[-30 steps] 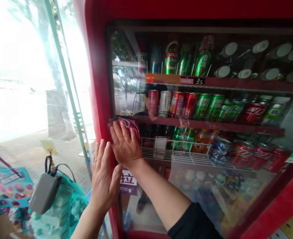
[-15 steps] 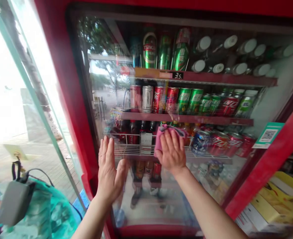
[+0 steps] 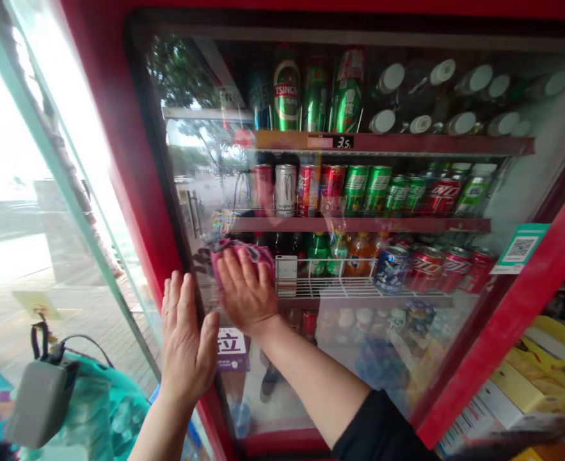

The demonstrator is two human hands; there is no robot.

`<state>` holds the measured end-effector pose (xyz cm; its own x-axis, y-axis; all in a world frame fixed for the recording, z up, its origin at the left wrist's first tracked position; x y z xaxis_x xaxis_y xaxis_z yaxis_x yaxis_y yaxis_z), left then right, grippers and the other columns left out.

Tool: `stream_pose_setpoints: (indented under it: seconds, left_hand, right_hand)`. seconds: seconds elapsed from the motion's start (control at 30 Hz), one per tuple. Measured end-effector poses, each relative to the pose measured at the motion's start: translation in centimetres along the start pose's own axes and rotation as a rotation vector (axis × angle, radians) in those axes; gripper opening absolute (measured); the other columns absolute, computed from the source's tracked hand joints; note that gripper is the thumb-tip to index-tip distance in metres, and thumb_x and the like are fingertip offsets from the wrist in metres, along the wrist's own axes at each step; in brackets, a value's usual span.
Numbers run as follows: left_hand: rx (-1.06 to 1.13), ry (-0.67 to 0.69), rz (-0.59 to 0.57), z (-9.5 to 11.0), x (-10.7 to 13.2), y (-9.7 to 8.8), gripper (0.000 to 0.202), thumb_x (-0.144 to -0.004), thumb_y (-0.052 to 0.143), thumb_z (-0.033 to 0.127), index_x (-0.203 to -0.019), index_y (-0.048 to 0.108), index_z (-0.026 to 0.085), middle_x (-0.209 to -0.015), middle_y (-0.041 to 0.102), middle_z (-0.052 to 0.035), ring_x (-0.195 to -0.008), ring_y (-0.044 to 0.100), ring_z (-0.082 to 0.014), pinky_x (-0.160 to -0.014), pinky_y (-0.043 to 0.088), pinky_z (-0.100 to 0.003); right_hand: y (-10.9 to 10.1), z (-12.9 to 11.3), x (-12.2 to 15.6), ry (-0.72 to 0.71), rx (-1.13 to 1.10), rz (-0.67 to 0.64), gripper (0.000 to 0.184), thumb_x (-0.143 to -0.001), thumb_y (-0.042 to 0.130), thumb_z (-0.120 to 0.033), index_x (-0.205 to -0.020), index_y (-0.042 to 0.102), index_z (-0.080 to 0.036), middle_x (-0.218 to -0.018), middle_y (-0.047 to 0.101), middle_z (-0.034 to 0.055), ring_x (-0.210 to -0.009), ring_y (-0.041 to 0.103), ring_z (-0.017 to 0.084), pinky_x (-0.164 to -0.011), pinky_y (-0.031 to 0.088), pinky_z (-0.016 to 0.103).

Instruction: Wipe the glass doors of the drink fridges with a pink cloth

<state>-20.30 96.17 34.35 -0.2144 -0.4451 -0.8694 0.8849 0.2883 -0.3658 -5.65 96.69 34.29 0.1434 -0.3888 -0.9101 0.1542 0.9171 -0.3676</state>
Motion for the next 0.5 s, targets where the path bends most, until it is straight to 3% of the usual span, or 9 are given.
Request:
stream_pose_setpoints:
  seconds: [0.1, 0.2, 0.33, 0.5]
  left_hand:
    - [-0.001, 0.001, 0.032, -0.1, -0.1, 0.3, 0.081, -0.112, 0.053, 0.044, -0.182, 0.016, 0.03, -0.191, 0.015, -0.0127, -0.178, 0.012, -0.0351, -0.143, 0.014, -0.062]
    - [0.003, -0.023, 0.036, 1.0, -0.1, 1.7, 0.081, -0.112, 0.052, 0.046, -0.182, 0.017, 0.027, -0.191, 0.014, -0.0138, -0.178, 0.01, -0.0355, -0.143, 0.012, -0.062]
    - [0.05, -0.003, 0.023, 4.1, -0.1, 4.5, 0.081, -0.112, 0.053, 0.046, -0.182, 0.017, 0.027, -0.191, 0.014, -0.0144, -0.178, 0.01, -0.0359, -0.143, 0.013, -0.062]
    - [0.125, 0.076, -0.035, 9.1, -0.1, 8.6, 0.082, -0.113, 0.052, 0.043, -0.183, 0.014, 0.026, -0.191, 0.011, -0.0149, -0.178, 0.008, -0.0366, -0.142, 0.014, -0.064]
  right_hand:
    - [0.7, -1.8, -1.5, -0.16, -0.018, -0.168, 0.067, -0.117, 0.044, -0.044, -0.179, 0.031, -0.025, -0.186, 0.032, 0.0037, -0.175, 0.026, 0.025, -0.139, 0.034, 0.047]
    - [-0.8, -0.5, -1.6, -0.286, 0.016, -0.231, 0.06, -0.12, 0.034, -0.041, -0.178, 0.033, -0.03, -0.188, 0.028, -0.0033, -0.176, 0.021, 0.019, -0.138, 0.034, 0.043]
    - [-3.9, 5.3, 1.0, -0.297, 0.064, -0.258, 0.06, -0.119, 0.034, -0.04, -0.179, 0.032, -0.031, -0.187, 0.03, -0.006, -0.175, 0.022, 0.016, -0.139, 0.032, 0.041]
    - [-7.6, 15.4, 6.7, -0.185, 0.154, -0.048, 0.07, -0.113, 0.049, -0.055, -0.175, 0.041, -0.023, -0.177, 0.052, 0.0066, -0.172, 0.03, 0.025, -0.139, 0.026, 0.048]
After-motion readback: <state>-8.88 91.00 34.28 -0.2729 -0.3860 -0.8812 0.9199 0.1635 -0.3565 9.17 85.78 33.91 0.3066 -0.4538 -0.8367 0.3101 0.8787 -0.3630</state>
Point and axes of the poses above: each hand's wrist, its own x-axis away from the middle knuckle, its own y-axis out of the palm, z = x × y, the point moved 3 cm from there along -x, towards the middle knuckle
